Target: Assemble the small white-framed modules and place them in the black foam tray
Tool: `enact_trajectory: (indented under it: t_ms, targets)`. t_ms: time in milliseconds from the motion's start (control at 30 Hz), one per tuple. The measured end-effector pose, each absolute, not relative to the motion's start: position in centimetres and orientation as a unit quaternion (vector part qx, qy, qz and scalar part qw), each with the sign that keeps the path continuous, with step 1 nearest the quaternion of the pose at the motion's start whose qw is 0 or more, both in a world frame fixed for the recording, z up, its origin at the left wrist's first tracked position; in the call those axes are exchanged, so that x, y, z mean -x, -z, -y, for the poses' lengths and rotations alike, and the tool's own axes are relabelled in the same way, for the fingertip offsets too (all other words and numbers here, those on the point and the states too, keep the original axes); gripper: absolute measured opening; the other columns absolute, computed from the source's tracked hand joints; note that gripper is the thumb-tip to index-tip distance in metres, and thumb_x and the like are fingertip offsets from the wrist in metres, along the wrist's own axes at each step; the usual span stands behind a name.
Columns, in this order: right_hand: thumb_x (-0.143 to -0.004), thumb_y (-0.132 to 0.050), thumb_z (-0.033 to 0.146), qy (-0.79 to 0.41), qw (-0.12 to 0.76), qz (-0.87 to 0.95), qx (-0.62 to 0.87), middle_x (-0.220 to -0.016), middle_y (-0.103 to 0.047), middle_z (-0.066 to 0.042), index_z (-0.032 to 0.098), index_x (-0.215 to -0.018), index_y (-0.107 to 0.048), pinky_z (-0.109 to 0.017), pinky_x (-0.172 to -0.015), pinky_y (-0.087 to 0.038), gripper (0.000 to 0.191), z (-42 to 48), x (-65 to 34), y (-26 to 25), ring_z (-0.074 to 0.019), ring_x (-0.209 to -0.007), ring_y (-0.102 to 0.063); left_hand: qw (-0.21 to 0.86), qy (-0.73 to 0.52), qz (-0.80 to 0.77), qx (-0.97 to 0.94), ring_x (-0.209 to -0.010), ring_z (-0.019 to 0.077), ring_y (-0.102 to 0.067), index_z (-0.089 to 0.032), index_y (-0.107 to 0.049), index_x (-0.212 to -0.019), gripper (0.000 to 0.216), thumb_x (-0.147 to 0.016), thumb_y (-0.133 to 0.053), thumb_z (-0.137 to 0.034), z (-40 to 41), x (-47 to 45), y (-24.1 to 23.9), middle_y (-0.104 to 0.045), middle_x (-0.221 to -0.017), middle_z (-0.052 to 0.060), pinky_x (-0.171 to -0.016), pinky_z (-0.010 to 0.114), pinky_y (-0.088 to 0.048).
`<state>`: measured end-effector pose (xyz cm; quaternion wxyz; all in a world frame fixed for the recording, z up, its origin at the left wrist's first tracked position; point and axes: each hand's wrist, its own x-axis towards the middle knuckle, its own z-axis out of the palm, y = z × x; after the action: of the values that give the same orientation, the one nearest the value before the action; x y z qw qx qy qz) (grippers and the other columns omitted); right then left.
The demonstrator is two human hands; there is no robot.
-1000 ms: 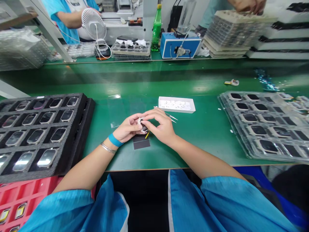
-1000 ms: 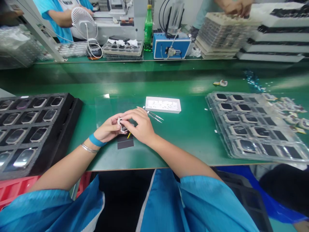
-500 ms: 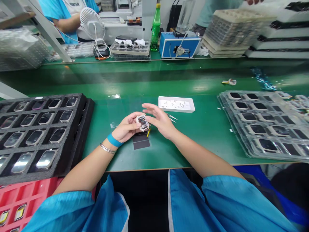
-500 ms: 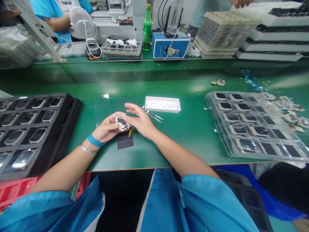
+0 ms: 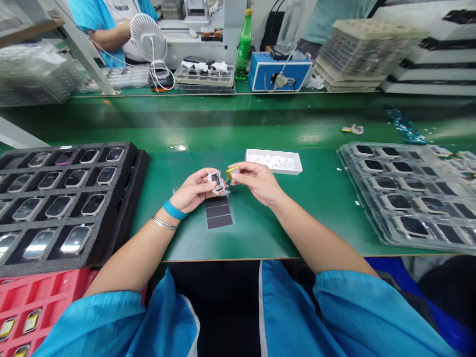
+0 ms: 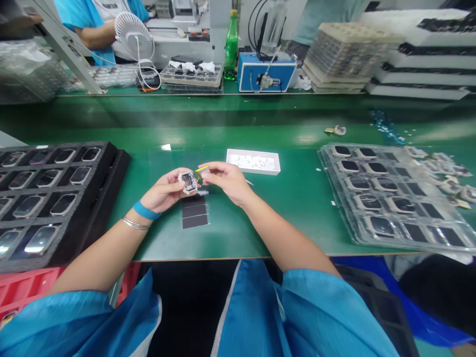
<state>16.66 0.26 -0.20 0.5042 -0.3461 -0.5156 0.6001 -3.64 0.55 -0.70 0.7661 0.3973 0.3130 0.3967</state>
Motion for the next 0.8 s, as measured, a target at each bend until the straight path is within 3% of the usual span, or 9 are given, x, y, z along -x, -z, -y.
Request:
enact_trajectory:
  t_ms: [200, 467, 600, 700, 800]
  targets:
    - [-0.078, -0.075, 0.049, -0.454, 0.502, 0.645, 0.354, -0.096, -0.070, -0.004, 0.023, -0.095, -0.075, -0.035, -0.082, -0.056, 0.031, 0.3, -16.1, 0.5, -0.0181, -0.085, -0.066, 0.808, -0.307, -0.321, -0.388, -0.085, 0.0198, -0.073, -0.017, -0.062, -0.111, 0.043, -0.071, -0.078, -0.016, -0.1, 3.0, 0.5, -0.072, -0.095, 0.005, -0.069, 0.026, -0.061]
    - [-0.087, -0.065, 0.028, -0.327, 0.495, 0.704, 0.390, -0.098, -0.069, -0.004, 0.023, -0.099, -0.073, -0.035, -0.082, -0.056, 0.015, 0.0, -15.7, 1.5, -0.0171, -0.086, -0.065, 0.751, -0.365, -0.392, -0.387, -0.075, 0.0168, -0.071, -0.014, -0.065, -0.096, 0.025, -0.072, -0.071, -0.011, 0.2, 1.6, 0.8, -0.071, -0.083, 0.004, -0.062, 0.026, -0.060]
    - [-0.087, -0.063, 0.031, -0.323, 0.485, 0.705, 0.404, -0.097, -0.069, -0.004, 0.024, -0.103, -0.070, -0.036, -0.084, -0.056, 0.018, -0.8, -15.0, 2.6, -0.0180, -0.087, -0.065, 0.718, -0.383, -0.443, -0.375, -0.064, 0.0144, -0.068, -0.012, -0.064, -0.088, 0.017, -0.072, -0.068, -0.009, -0.2, 1.3, 0.8, -0.068, -0.074, 0.003, -0.055, 0.024, -0.057]
    - [-0.086, -0.063, 0.033, -0.358, 0.499, 0.665, 0.425, -0.102, -0.069, -0.005, 0.024, -0.117, -0.061, -0.033, -0.080, -0.056, 0.033, -1.7, -14.5, 3.3, -0.0178, -0.091, -0.065, 0.687, -0.425, -0.474, -0.349, -0.063, 0.0143, -0.067, -0.011, -0.063, -0.084, 0.010, -0.075, -0.063, -0.007, -1.2, 2.3, 0.6, -0.070, -0.075, 0.005, -0.054, 0.024, -0.057]
    - [-0.086, -0.061, 0.029, -0.363, 0.449, 0.680, 0.451, -0.102, -0.068, -0.006, 0.021, -0.107, -0.063, -0.031, -0.075, -0.056, 0.022, -2.4, -14.2, 3.4, -0.0179, -0.091, -0.064, 0.655, -0.480, -0.495, -0.308, -0.069, 0.0154, -0.070, -0.011, -0.062, -0.083, 0.008, -0.077, -0.060, -0.006, -2.4, 4.0, 0.5, -0.072, -0.080, 0.007, -0.061, 0.026, -0.059]
